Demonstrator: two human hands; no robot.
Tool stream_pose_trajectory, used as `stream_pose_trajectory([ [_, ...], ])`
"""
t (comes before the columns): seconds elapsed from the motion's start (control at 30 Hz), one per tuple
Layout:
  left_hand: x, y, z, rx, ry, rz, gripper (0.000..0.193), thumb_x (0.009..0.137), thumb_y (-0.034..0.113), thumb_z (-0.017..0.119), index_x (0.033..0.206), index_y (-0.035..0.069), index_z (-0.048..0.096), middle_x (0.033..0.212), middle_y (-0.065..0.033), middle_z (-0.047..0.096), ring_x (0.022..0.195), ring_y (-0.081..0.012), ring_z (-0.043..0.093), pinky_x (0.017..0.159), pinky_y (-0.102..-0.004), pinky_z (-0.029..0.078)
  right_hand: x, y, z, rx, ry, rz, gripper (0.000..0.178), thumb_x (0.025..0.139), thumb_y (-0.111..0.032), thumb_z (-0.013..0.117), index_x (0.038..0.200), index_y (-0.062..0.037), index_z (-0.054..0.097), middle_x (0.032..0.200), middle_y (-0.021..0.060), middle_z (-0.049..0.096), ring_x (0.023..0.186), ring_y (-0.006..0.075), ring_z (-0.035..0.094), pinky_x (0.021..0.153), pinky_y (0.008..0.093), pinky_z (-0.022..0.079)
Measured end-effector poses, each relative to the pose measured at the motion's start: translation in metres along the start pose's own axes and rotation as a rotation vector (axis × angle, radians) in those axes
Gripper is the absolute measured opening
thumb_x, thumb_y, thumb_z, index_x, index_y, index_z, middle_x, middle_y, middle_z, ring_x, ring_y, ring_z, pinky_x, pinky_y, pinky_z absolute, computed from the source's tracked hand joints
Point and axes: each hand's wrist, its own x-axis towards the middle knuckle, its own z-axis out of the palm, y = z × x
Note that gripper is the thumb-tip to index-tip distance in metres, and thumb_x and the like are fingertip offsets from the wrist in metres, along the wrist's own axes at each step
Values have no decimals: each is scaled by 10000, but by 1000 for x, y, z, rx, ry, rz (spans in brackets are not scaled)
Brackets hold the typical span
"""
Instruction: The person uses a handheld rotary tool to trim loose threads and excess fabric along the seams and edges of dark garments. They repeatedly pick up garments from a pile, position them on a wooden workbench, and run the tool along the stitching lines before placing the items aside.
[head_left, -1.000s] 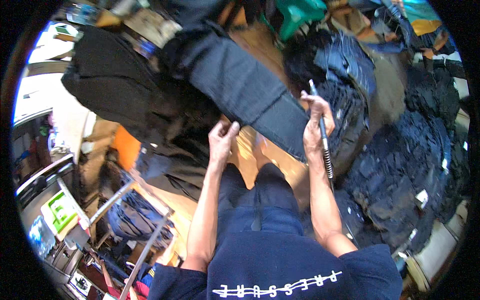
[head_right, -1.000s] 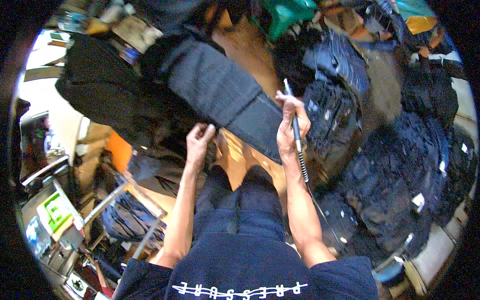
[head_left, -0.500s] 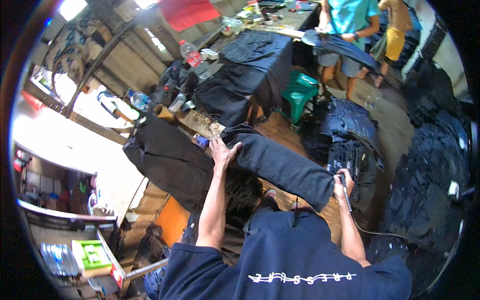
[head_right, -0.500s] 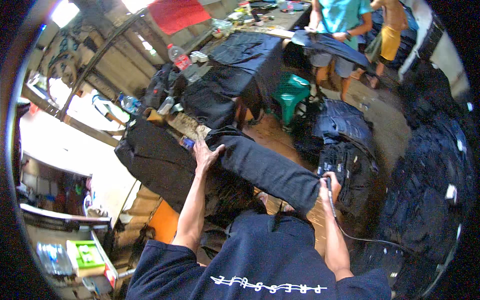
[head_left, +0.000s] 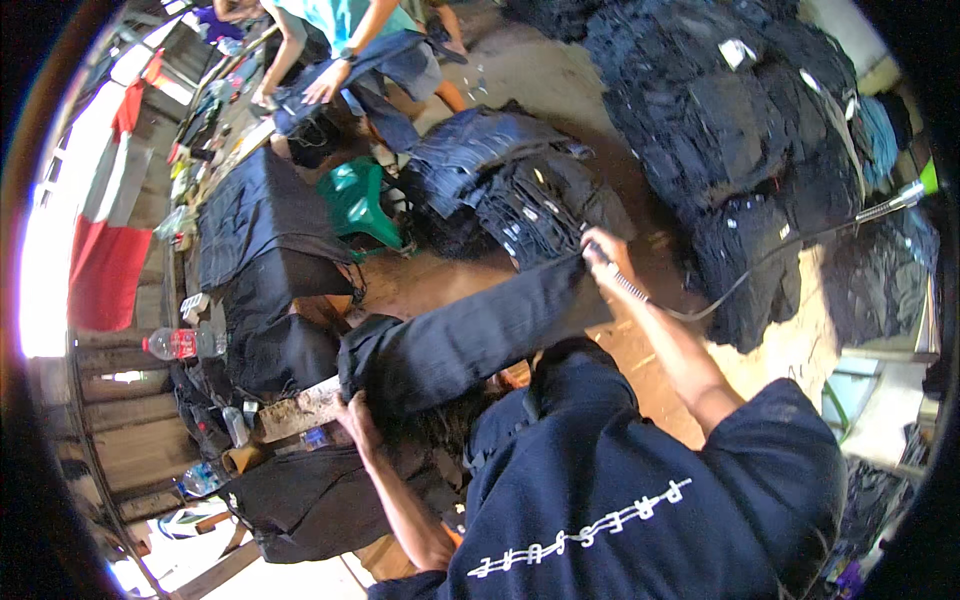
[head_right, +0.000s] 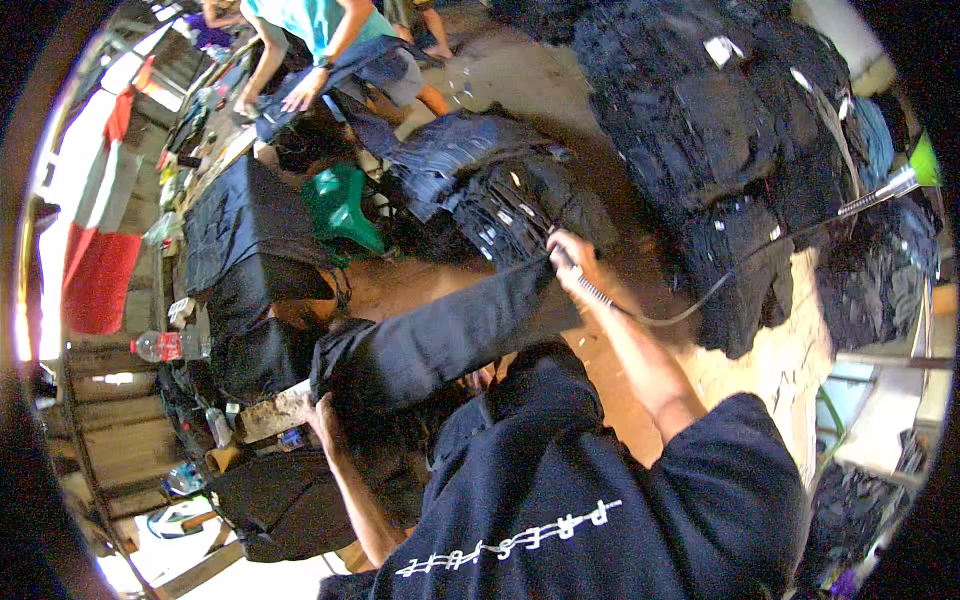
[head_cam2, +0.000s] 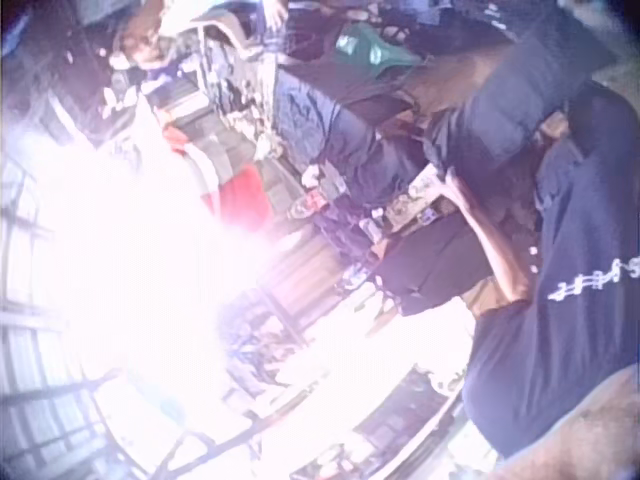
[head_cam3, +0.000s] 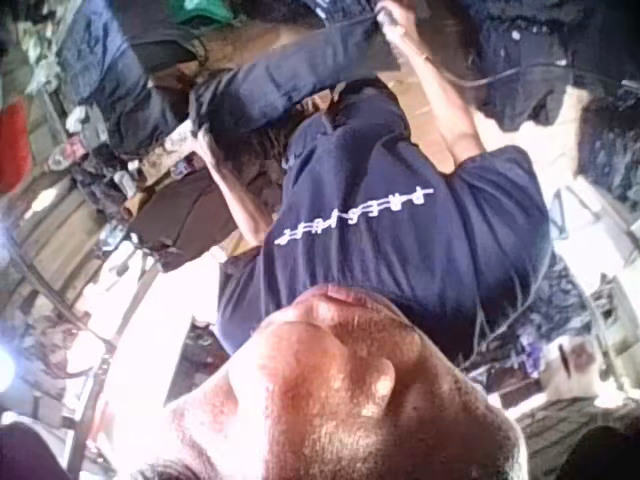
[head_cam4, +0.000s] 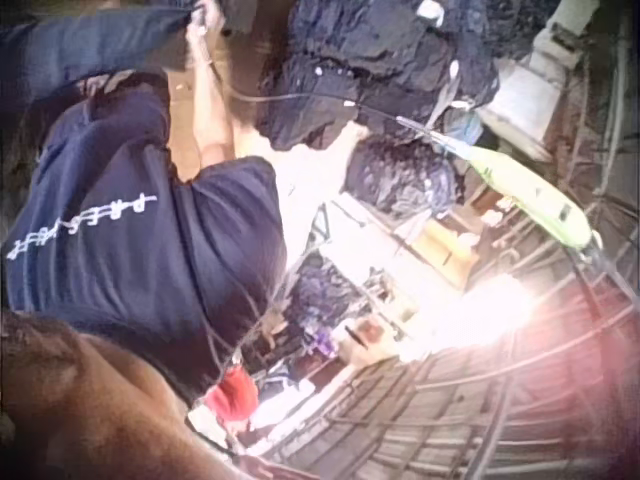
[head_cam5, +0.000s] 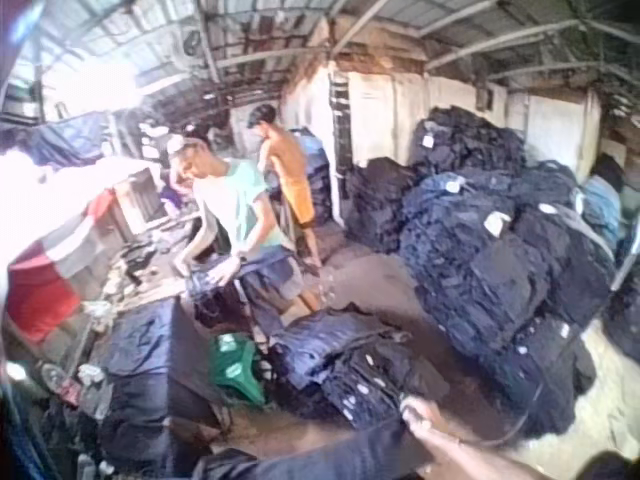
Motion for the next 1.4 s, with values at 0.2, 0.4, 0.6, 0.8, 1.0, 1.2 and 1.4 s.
stream_pose_trajectory([
  [0.2,-112,135,189,-691,-403,-674,564,1048,431,715,1377,-21,639,1291,-114,717,1091,-275,684,1019,-420,528,33,82,-154,-322,229,141,142,918,2,677,1050,-51,674,896,159,691,801,322,694,768,410,553],
  [0.4,-175,122,409,-141,-547,-57,436,972,272,805,1261,-27,676,1206,-191,728,1057,-263,670,1012,-403,524,36,111,-165,-339,124,169,187,981,-150,801,1099,-31,718,971,137,754,894,270,743,839,370,579],
  [0.6,-215,15,411,-120,-310,-432,705,875,280,827,1446,-73,612,1383,-259,713,1307,-405,659,1126,-420,494,-5,48,-88,-30,-131,221,213,1025,-220,793,1092,-28,728,941,72,749,854,130,663,801,310,556],
  [0.8,-261,-60,218,14,48,-289,551,941,487,805,1203,3,797,1097,-169,822,1039,-301,769,941,-421,570,-64,-1,-46,115,-477,207,197,1054,-183,759,1139,-9,722,1035,62,745,957,135,657,899,314,549],
  [1.0,-428,-78,126,429,183,182,224,901,310,818,1010,115,835,969,-39,809,902,-247,654,827,-391,485,-101,-25,-49,82,-604,136,230,1040,-239,787,1093,-22,731,985,27,691,888,117,591,820,294,513],
  [1.2,-577,-32,20,381,222,226,193,859,247,872,955,85,827,846,-30,758,844,-234,607,832,-385,467,-104,-73,-44,191,-627,-23,213,1070,-225,757,1144,-28,719,1012,30,740,937,118,667,886,288,539],
  [1.4,-643,-27,-128,302,383,232,256,756,125,885,975,9,822,784,-88,730,825,-261,608,847,-397,451,-109,-107,-50,156,-646,-62,196,1100,-208,714,1163,-23,712,1068,73,771,1013,131,708,950,285,551],
])
